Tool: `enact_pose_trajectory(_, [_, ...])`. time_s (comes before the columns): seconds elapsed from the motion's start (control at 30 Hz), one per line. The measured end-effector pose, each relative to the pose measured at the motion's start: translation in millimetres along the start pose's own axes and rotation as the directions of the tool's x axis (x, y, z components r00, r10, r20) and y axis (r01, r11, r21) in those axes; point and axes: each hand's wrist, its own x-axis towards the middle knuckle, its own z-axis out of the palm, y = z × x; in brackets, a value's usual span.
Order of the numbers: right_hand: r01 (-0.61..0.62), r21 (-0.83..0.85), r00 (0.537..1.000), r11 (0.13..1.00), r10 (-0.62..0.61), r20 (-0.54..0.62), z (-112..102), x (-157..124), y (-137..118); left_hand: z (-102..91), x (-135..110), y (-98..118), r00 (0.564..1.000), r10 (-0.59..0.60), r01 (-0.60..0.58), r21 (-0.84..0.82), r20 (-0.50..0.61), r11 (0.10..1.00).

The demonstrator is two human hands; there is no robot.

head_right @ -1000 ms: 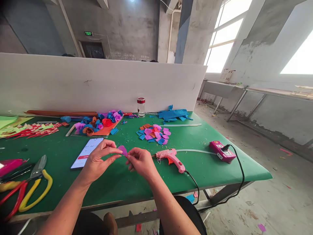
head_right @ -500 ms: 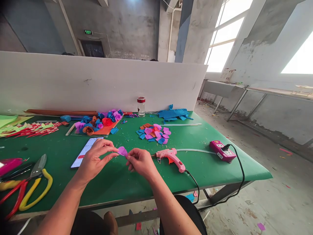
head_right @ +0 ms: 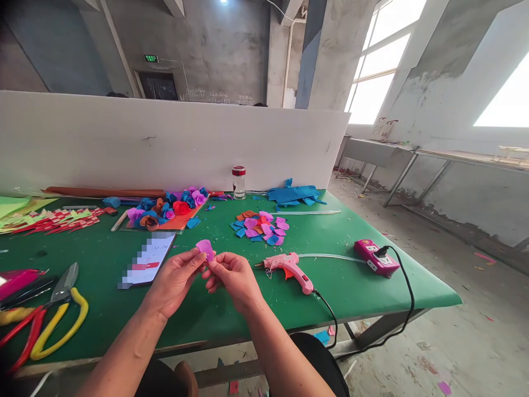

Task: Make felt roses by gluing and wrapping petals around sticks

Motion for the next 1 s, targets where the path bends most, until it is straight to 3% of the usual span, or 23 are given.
enact_pose_trajectory(0.27, [-0.088, 0.135, 0.994, 0.987, 0.079, 0.07, -2, 0, 2, 2.0, 1, 2, 0.989, -0.112, 0.128, -0.197, 0.092, 0.972])
enact_pose_trajectory(0.47, [-0.115, 0.214, 0.991, 0.97, 0.098, 0.086, -6, 2, 3, 3.3, -1, 5, 0.952, -0.115, 0.158, -0.133, 0.284, 0.978])
enact_pose_trajectory(0.73, [-0.161, 0.257, 0.983, 0.953, 0.132, 0.125, -5, 2, 7, 10.9, -4, 8, 0.972, -0.158, 0.192, -0.197, 0.175, 0.961])
enact_pose_trajectory(0.9, [-0.206, 0.278, 0.972, 0.938, 0.164, 0.166, -2, 2, 6, 9.7, -3, 7, 0.965, -0.172, 0.213, -0.215, 0.196, 0.953])
enact_pose_trajectory(1.0, [-0.053, 0.134, 0.998, 0.989, 0.048, 0.041, 1, 1, 4, 7.7, -1, 4, 0.971, -0.172, 0.209, -0.233, 0.167, 0.95])
